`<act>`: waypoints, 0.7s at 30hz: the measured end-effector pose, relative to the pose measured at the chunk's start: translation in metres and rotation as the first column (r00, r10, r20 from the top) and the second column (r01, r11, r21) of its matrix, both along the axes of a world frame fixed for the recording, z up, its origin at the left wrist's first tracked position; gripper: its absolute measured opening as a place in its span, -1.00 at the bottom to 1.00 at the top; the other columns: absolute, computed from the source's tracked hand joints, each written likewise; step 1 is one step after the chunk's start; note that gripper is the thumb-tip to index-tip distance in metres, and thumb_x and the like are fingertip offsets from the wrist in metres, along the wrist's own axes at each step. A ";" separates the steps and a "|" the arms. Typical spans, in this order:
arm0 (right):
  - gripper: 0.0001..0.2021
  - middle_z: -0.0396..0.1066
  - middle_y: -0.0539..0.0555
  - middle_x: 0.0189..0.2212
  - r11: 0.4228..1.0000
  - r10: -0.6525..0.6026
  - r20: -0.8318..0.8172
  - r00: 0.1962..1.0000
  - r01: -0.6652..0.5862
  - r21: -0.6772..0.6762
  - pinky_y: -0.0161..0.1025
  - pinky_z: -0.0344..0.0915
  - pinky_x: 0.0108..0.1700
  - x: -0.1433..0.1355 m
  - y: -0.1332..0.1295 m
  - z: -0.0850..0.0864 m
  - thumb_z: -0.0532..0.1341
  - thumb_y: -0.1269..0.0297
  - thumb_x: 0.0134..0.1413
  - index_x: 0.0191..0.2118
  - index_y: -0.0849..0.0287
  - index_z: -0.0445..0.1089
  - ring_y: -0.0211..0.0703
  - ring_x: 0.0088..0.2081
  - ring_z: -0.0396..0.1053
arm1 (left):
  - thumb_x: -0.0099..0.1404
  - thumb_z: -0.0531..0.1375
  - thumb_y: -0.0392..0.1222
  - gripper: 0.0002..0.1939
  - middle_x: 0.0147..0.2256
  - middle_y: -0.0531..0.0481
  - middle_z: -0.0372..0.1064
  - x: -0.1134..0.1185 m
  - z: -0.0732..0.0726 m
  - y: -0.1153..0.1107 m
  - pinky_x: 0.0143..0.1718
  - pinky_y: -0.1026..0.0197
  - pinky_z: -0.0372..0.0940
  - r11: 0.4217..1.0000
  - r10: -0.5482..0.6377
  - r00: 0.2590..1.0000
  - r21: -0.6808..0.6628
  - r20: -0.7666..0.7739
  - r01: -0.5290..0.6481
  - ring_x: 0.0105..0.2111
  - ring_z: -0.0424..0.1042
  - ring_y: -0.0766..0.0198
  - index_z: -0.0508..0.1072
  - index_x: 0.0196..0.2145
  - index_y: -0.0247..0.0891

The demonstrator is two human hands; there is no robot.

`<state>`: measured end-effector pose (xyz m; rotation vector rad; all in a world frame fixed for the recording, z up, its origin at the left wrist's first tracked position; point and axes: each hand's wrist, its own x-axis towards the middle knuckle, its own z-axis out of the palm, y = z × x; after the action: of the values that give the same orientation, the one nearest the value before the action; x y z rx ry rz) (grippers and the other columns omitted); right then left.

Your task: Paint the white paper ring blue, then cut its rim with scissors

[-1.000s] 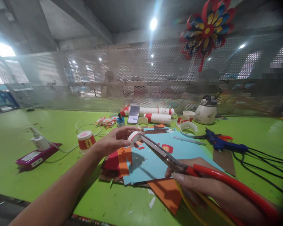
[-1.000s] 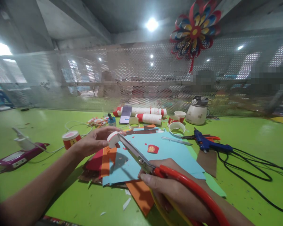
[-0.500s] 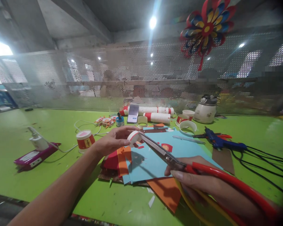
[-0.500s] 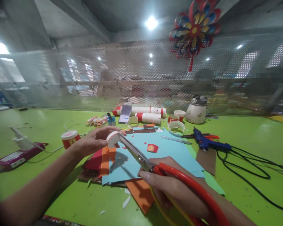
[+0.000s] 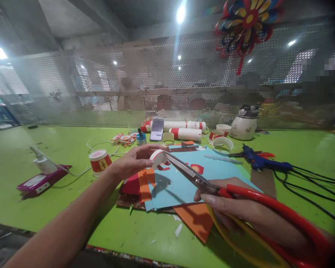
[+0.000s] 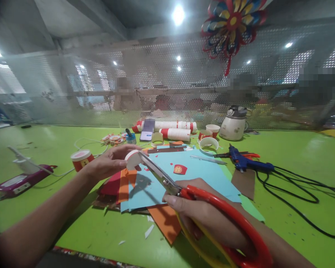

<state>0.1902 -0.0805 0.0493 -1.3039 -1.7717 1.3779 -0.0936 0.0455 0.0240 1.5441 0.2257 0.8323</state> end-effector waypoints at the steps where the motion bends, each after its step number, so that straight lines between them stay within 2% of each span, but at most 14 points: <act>1: -0.57 0.23 -0.08 -0.56 1.000 -0.005 -0.010 1.000 0.005 -0.015 -0.29 0.20 -0.46 0.000 0.000 -0.001 0.17 -0.05 0.23 -0.53 0.12 0.18 -0.29 -0.53 0.23 | 0.23 0.35 -0.31 -0.58 -0.12 -0.20 0.58 0.000 0.000 0.000 -0.09 0.15 0.46 1.000 0.003 1.000 0.000 -0.002 -0.003 -0.10 0.56 0.10 0.51 0.05 -0.24; 5: -0.55 0.22 -0.08 -0.59 1.000 0.005 -0.006 1.000 -0.005 -0.015 -0.28 0.22 -0.44 0.000 0.000 -0.002 0.17 -0.09 0.21 -0.54 0.12 0.19 -0.29 -0.54 0.24 | 0.22 0.35 -0.29 -0.57 -0.11 -0.22 0.57 0.000 -0.002 0.001 -0.10 0.11 0.47 1.000 0.004 1.000 -0.004 0.000 -0.004 -0.09 0.55 0.06 0.51 0.05 -0.25; 8: -0.49 0.17 -0.08 -0.67 1.000 0.026 -0.010 1.000 -0.026 -0.012 -0.26 0.19 -0.47 -0.003 0.000 -0.003 0.17 -0.16 0.18 -0.60 0.12 0.17 -0.30 -0.60 0.16 | 0.21 0.37 -0.28 -0.55 -0.07 -0.24 0.55 -0.001 -0.003 0.002 -0.09 0.06 0.47 1.000 -0.003 1.000 -0.022 0.000 0.003 -0.07 0.54 0.02 0.51 0.06 -0.26; 13: -0.51 0.14 -0.09 -0.71 0.994 -0.077 -0.089 0.993 0.069 -0.080 -0.28 0.13 -0.51 -0.007 -0.005 -0.007 0.22 -0.16 0.12 -0.60 0.10 0.18 -0.28 -0.61 0.15 | 0.20 0.36 -0.29 -0.54 -0.03 -0.26 0.53 -0.003 -0.003 0.002 -0.09 0.05 0.48 0.999 0.011 1.000 -0.047 0.004 -0.011 -0.06 0.53 0.02 0.51 0.07 -0.28; 17: -0.50 0.12 -0.10 -0.71 0.997 -0.075 -0.067 0.995 0.074 -0.021 -0.29 0.13 -0.49 -0.006 -0.004 -0.008 0.21 -0.16 0.14 -0.60 0.11 0.17 -0.28 -0.60 0.17 | 0.20 0.37 -0.28 -0.55 -0.06 -0.26 0.54 -0.003 -0.003 0.002 -0.10 0.05 0.48 0.999 0.017 1.000 -0.044 0.003 -0.017 -0.08 0.53 0.02 0.52 0.06 -0.28; 19: -0.51 0.14 -0.11 -0.71 0.999 -0.019 -0.024 1.000 0.020 0.048 -0.29 0.14 -0.48 -0.004 0.001 -0.007 0.19 -0.14 0.18 -0.59 0.12 0.17 -0.30 -0.60 0.16 | 0.20 0.37 -0.27 -0.55 -0.05 -0.26 0.53 -0.003 -0.004 0.002 -0.11 0.06 0.48 0.999 0.025 1.000 -0.039 -0.003 -0.025 -0.08 0.53 0.01 0.52 0.07 -0.27; 21: -0.51 0.19 -0.10 -0.69 0.992 0.080 0.037 0.996 -0.083 0.095 -0.30 0.14 -0.46 -0.002 0.005 -0.007 0.13 -0.12 0.24 -0.58 0.13 0.19 -0.32 -0.60 0.16 | 0.20 0.37 -0.26 -0.54 -0.04 -0.26 0.53 -0.003 -0.004 0.003 -0.11 0.06 0.48 0.999 0.034 0.999 -0.039 -0.010 -0.034 -0.08 0.53 0.01 0.52 0.07 -0.26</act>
<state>0.1882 -0.0750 0.0424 -1.2220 -1.9088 1.3029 -0.0968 0.0481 0.0200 1.5110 0.2743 0.8431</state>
